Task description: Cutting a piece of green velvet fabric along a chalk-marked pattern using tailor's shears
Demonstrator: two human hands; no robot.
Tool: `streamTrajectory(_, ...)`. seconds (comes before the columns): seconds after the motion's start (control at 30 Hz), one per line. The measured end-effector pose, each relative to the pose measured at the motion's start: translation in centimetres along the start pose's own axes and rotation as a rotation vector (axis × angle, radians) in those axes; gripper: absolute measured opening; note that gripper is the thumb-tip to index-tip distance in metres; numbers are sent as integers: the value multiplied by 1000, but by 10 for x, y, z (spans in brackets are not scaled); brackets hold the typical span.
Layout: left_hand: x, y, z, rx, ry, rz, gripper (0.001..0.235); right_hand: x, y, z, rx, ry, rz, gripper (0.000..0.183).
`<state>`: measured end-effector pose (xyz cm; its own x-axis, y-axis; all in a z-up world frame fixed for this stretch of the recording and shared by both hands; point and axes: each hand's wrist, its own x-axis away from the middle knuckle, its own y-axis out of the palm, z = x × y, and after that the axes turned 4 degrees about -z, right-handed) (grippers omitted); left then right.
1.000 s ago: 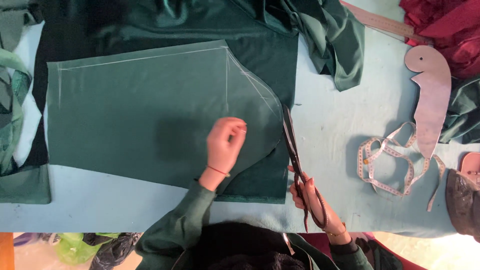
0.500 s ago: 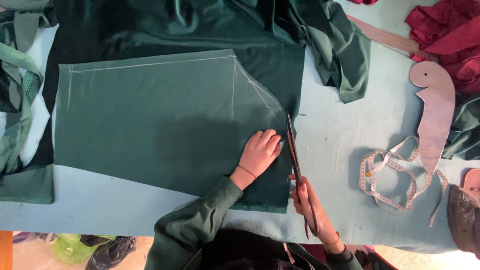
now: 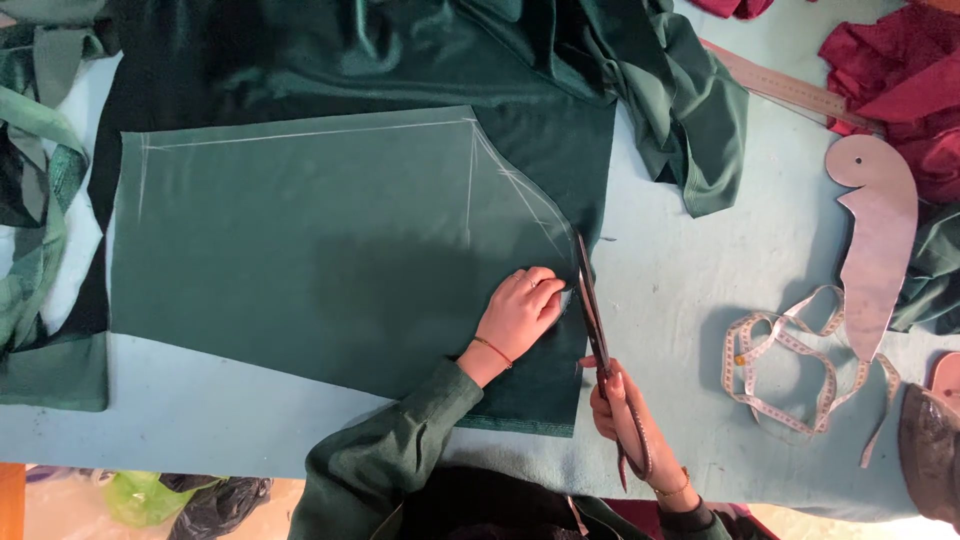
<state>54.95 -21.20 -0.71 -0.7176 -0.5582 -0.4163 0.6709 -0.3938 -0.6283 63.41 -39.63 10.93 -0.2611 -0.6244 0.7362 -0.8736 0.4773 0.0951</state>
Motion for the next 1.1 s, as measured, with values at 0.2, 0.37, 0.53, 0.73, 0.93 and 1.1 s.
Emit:
streamTrajectory(0.2,2,-1,-1,16,-11,-25,11,3,-10,-10,38,-3,-35,55)
streamTrajectory(0.37,1,-2,0,24,-6,-15,10,2,-30,-14,88,-19,-111,50)
streamTrajectory(0.53,0,-4,1,32,17,8,8,2,-34,-41,194,-3,-122,52)
streamTrajectory(0.73,-1,-8,3,43,0,-13,6,-8,-36,-57,301,-38,-159,51)
streamTrajectory(0.93,-1,-6,2,57,-2,-14,7,-11,-43,-69,366,-17,-144,47)
streamTrajectory(1.1,-2,-10,4,70,-4,-12,9,-12,-48,-93,542,17,-185,51)
